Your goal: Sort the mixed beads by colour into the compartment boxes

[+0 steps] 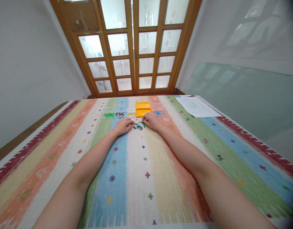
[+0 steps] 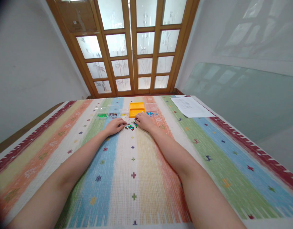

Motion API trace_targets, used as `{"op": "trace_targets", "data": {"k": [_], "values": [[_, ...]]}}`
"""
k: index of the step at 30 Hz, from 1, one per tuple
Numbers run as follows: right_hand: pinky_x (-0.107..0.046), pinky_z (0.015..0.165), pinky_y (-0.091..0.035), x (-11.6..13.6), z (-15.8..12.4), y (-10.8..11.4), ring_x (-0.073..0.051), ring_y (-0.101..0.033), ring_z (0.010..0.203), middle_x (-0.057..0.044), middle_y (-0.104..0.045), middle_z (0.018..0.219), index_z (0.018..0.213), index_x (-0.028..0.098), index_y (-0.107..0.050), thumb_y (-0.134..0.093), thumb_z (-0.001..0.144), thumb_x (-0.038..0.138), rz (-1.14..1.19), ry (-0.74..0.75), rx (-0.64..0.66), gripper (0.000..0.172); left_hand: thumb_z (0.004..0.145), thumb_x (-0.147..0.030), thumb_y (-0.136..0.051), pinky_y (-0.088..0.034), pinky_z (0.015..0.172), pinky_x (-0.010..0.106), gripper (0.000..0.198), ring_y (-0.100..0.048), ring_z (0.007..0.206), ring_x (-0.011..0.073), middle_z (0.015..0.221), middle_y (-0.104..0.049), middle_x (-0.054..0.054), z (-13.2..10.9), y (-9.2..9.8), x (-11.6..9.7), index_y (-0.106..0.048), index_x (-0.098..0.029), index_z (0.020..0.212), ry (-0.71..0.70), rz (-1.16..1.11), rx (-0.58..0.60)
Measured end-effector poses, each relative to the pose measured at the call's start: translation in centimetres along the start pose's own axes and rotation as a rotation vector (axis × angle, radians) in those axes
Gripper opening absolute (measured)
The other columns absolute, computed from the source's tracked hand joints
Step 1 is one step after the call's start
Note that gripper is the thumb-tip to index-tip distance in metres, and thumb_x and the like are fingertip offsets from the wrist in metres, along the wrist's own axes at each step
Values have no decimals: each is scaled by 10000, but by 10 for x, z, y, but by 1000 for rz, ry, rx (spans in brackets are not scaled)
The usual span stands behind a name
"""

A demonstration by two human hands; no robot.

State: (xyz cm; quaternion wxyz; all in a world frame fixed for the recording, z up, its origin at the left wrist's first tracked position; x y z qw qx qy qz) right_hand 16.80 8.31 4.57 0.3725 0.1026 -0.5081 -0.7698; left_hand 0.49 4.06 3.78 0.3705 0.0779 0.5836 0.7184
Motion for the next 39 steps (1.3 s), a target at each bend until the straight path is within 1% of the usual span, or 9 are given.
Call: {"op": "trace_targets", "data": {"k": [3,6,13,17,21,24,31,36,39], "values": [[-351,860,-433,4,-1,11,-238,-611,929,-91,-727,968,973,190,-730,-598,976,204,29,-21,-76,133,985,-300,-549,-518,943,362,308,-668,1021,230,1144,-724,87,0,3,-1,-751,-234,1208,23,-7,-20],[-358,865,-440,17,-2,16,-243,-614,938,-96,-726,979,1005,197,-733,-569,997,210,64,20,-114,165,987,-328,-559,-524,919,367,315,-671,947,224,1103,-734,84,1,9,0,-745,-226,1220,59,-30,-72],[-365,898,-459,54,-1,3,-246,-625,974,-105,-733,1018,1032,207,-738,-545,1035,228,107,168,-38,194,934,-282,-602,-534,889,345,301,-677,902,197,1047,-750,58,5,17,-1,-745,-218,1191,88,-146,-150],[-353,911,-460,54,0,0,-238,-624,986,-101,-728,1026,1046,207,-724,-537,1051,244,112,178,-62,191,918,-307,-629,-535,860,333,225,-674,894,195,1011,-761,59,7,15,0,-771,-203,1059,106,-229,-184],[-345,903,-461,54,-1,3,-237,-620,990,-95,-721,1022,1038,221,-718,-543,1053,255,141,168,-89,179,907,-343,-634,-533,774,310,218,-665,802,178,939,-761,55,8,8,15,-756,-178,982,177,-417,-246],[-343,894,-461,59,-2,7,-238,-617,981,-94,-716,1011,1019,224,-716,-550,1051,260,154,166,-93,173,888,-375,-654,-528,748,300,228,-658,773,171,904,-752,52,10,0,24,-738,-170,943,204,-515,-246],[-335,882,-471,63,-3,10,-232,-629,962,-82,-721,984,1028,230,-722,-555,1046,249,181,147,-96,169,870,-339,-686,-533,777,297,199,-659,788,156,903,-742,54,13,-2,23,-721,-160,951,178,-696,-245],[-346,880,-488,61,-3,11,-231,-633,954,-80,-724,984,1027,235,-722,-550,1047,261,218,132,-114,174,857,-400,-715,-545,801,310,254,-666,831,167,937,-740,66,15,-11,20,-704,-167,957,219,-767,-192],[-350,888,-488,61,-4,10,-232,-635,963,-84,-729,1009,1048,236,-717,-539,1051,263,240,125,-120,180,849,-417,-698,-538,782,304,261,-655,820,163,917,-727,58,15,-10,22,-691,-174,944,227,-765,-212]]}}
Point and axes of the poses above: each hand's wrist, its own z-axis towards the middle knuckle, its own y-axis out of the back of the hand, x = y × z, the point moved 10 cm from there along z, towards the middle knuckle
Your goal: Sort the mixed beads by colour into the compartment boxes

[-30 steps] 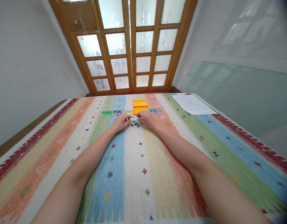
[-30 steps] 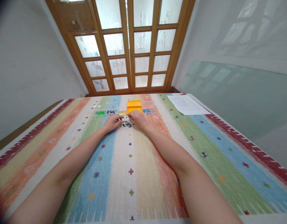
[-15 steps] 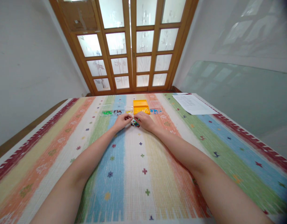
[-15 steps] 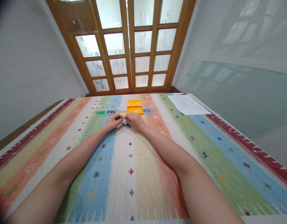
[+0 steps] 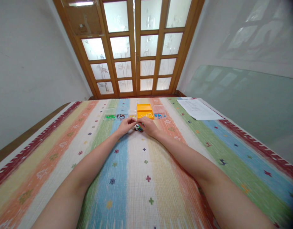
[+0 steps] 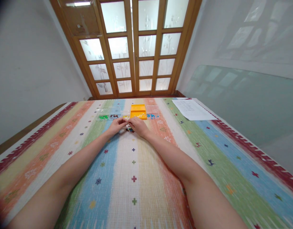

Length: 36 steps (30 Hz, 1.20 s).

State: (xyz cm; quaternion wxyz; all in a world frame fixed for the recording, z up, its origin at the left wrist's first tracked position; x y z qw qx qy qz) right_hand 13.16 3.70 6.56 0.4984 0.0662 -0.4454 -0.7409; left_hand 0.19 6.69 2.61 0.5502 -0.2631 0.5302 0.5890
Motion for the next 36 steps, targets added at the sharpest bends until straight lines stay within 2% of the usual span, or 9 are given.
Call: {"op": "trace_targets", "data": {"k": [4,9,13,16,18,24,28,32,36], "values": [[-347,907,-471,-9,-2,5,-236,-635,995,-95,-730,1049,1060,220,-708,-534,1051,259,-7,-44,-50,178,847,-402,-637,-529,718,290,234,-646,779,162,860,-706,42,2,25,9,-667,-190,939,40,88,-141],[-364,923,-464,-35,-6,18,-249,-623,1021,-107,-722,1073,1070,203,-716,-511,1051,238,-91,-158,-135,209,849,-362,-605,-511,644,269,183,-624,666,143,789,-687,18,-2,83,31,-640,-207,941,134,95,-403],[-377,936,-465,-39,-5,10,-256,-603,1050,-117,-710,1089,1079,195,-743,-523,1043,233,-153,-147,-49,226,801,-321,-636,-486,576,242,190,-584,561,133,662,-630,-25,-12,133,52,-613,-200,946,168,-34,-644],[-385,981,-457,-25,-4,-6,-253,-600,1088,-118,-708,1143,1143,199,-751,-531,1053,261,-150,-62,53,245,785,-277,-613,-480,567,229,187,-603,563,126,729,-683,-7,-21,160,64,-600,-190,950,178,-73,-772],[-395,1004,-451,-17,-3,-16,-254,-600,1116,-119,-707,1189,1155,205,-757,-532,1063,294,-149,-14,110,259,781,-255,-588,-478,563,221,221,-617,569,120,802,-726,16,-26,171,73,-603,-181,988,216,-75,-817],[-396,1037,-434,-17,-5,-34,-244,-605,1155,-102,-718,1235,1148,211,-764,-479,1090,325,-170,10,201,312,795,-248,-545,-496,566,223,445,-660,600,118,1062,-779,76,-31,183,86,-598,-173,1231,260,-21,-824],[-389,1052,-420,-23,-5,-37,-242,-602,1172,-98,-721,1240,1173,213,-757,-464,1094,339,-157,-14,206,329,831,-252,-520,-499,572,228,454,-644,596,114,1087,-774,82,-29,180,87,-598,-169,1270,236,18,-802],[-392,1025,-425,-24,-5,-37,-250,-609,1136,-113,-727,1201,1137,208,-765,-458,1095,343,-178,-31,207,337,864,-245,-516,-503,599,249,387,-639,620,137,1000,-772,61,-27,173,75,-642,-167,1221,197,100,-767],[-406,1013,-426,-28,-5,-36,-263,-613,1122,-133,-727,1190,1117,188,-763,-454,1097,329,-219,-65,199,340,903,-247,-534,-530,661,283,356,-650,649,160,978,-764,52,-22,156,56,-666,-178,1226,159,207,-676]]}}
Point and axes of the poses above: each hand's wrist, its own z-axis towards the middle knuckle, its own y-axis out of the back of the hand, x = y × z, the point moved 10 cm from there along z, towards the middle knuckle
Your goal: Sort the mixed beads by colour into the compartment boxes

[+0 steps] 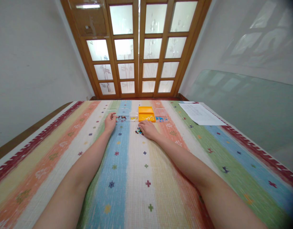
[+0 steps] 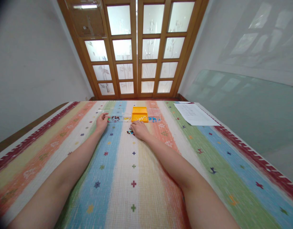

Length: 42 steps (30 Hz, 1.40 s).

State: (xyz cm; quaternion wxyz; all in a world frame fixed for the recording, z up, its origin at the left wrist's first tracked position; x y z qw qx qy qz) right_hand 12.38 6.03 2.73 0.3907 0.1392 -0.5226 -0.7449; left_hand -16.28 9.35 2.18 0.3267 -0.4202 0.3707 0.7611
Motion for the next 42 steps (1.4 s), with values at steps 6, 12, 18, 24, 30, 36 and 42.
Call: {"op": "trace_targets", "data": {"k": [6,12,18,24,30,36,42], "values": [[-410,1062,-428,10,0,2,-253,-615,1203,-101,-722,1272,1232,223,-732,-428,1108,350,128,102,-1,352,948,-255,-542,-561,827,347,276,-687,793,197,991,-776,55,-29,-42,-43,-746,-209,1127,-238,224,250],[-439,1104,-438,10,0,5,-259,-610,1254,-106,-712,1327,1282,224,-731,-402,1110,376,246,142,-42,402,961,-251,-565,-521,1027,413,237,-681,1066,242,1098,-761,79,-77,-87,-81,-771,-216,1073,-562,403,538],[-386,1011,-469,-21,-2,16,-237,-641,1090,-123,-749,1170,1142,172,-754,-395,1111,354,283,-34,-142,403,980,-235,-553,-495,1096,431,262,-651,1183,241,1208,-751,76,-99,-101,-95,-772,-226,1124,-716,406,653],[-357,966,-456,-21,-2,20,-228,-622,1042,-111,-737,1101,1073,186,-746,-388,1113,346,259,-60,-129,394,1002,-259,-532,-449,1168,444,328,-606,1298,250,1357,-709,77,-109,-110,-94,-757,-231,1239,-764,451,755],[-370,970,-455,-11,0,18,-237,-618,1051,-121,-732,1111,1082,181,-754,-396,1107,328,226,-25,-94,389,1010,-241,-497,-441,1165,451,355,-617,1266,249,1316,-732,66,-102,-108,-89,-762,-248,1246,-713,477,720],[-349,946,-445,-11,0,18,-227,-612,1016,-110,-731,1079,1040,185,-756,-415,1107,329,211,-24,-93,376,1020,-260,-492,-457,1132,454,337,-632,1209,256,1262,-748,85,-93,-102,-85,-775,-229,1201,-667,444,653],[-343,927,-439,-11,0,19,-222,-608,989,-104,-733,1055,1007,178,-756,-421,1108,328,196,-20,-102,380,1019,-259,-477,-457,1128,457,349,-641,1197,256,1246,-757,80,-90,-101,-81,-773,-217,1198,-682,458,660]]}}
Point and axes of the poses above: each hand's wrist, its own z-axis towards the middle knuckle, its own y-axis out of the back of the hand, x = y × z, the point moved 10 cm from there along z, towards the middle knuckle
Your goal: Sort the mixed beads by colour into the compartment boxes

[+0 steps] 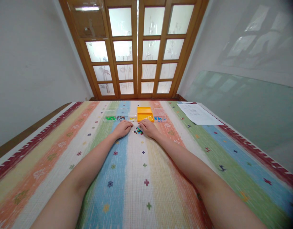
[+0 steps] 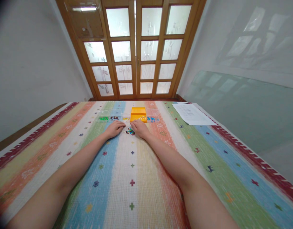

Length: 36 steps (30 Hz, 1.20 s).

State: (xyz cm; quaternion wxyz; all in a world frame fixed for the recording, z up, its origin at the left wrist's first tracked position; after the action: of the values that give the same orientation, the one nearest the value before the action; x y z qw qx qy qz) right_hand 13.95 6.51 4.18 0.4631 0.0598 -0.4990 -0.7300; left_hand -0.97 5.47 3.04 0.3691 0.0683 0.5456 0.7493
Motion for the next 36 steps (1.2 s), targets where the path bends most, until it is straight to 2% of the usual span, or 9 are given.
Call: {"op": "trace_targets", "data": {"k": [6,14,18,24,31,36], "values": [[-356,936,-450,0,-1,0,-229,-614,994,-110,-734,1059,1025,181,-759,-424,1102,335,-1,-1,6,377,967,-243,-537,-466,1135,462,330,-651,1206,259,1236,-765,65,-1,-1,5,-784,-253,1186,19,-27,6],[-357,943,-457,0,0,-1,-230,-621,998,-110,-737,1063,1030,187,-769,-421,1102,342,-2,-8,12,388,993,-249,-503,-470,1131,475,331,-659,1193,262,1224,-770,74,0,0,4,-797,-234,1144,21,-41,3],[-347,940,-454,0,-1,0,-222,-622,992,-104,-737,1062,1032,184,-765,-425,1104,339,0,-1,5,380,995,-251,-511,-470,1131,478,330,-643,1202,263,1244,-758,80,-1,9,10,-786,-229,1176,52,-29,-88],[-359,945,-458,1,-1,-2,-231,-621,1009,-110,-737,1073,1026,187,-766,-439,1094,326,-8,7,22,362,977,-217,-498,-425,1169,511,367,-593,1262,284,1321,-721,97,-6,37,37,-759,-215,1235,195,-4,-296],[-376,976,-466,5,-4,-1,-241,-629,1068,-109,-739,1117,1091,199,-770,-482,1080,328,-6,29,36,316,908,-220,-590,-350,1231,537,409,-536,1350,321,1396,-668,116,-14,45,67,-711,-226,1299,304,-18,-346],[-408,1034,-466,37,-7,0,-250,-633,1127,-107,-746,1169,1162,221,-774,-497,1076,334,26,173,102,311,906,-219,-602,-339,1242,530,389,-543,1344,319,1382,-660,127,-16,43,70,-713,-222,1279,290,-61,-363]]}}
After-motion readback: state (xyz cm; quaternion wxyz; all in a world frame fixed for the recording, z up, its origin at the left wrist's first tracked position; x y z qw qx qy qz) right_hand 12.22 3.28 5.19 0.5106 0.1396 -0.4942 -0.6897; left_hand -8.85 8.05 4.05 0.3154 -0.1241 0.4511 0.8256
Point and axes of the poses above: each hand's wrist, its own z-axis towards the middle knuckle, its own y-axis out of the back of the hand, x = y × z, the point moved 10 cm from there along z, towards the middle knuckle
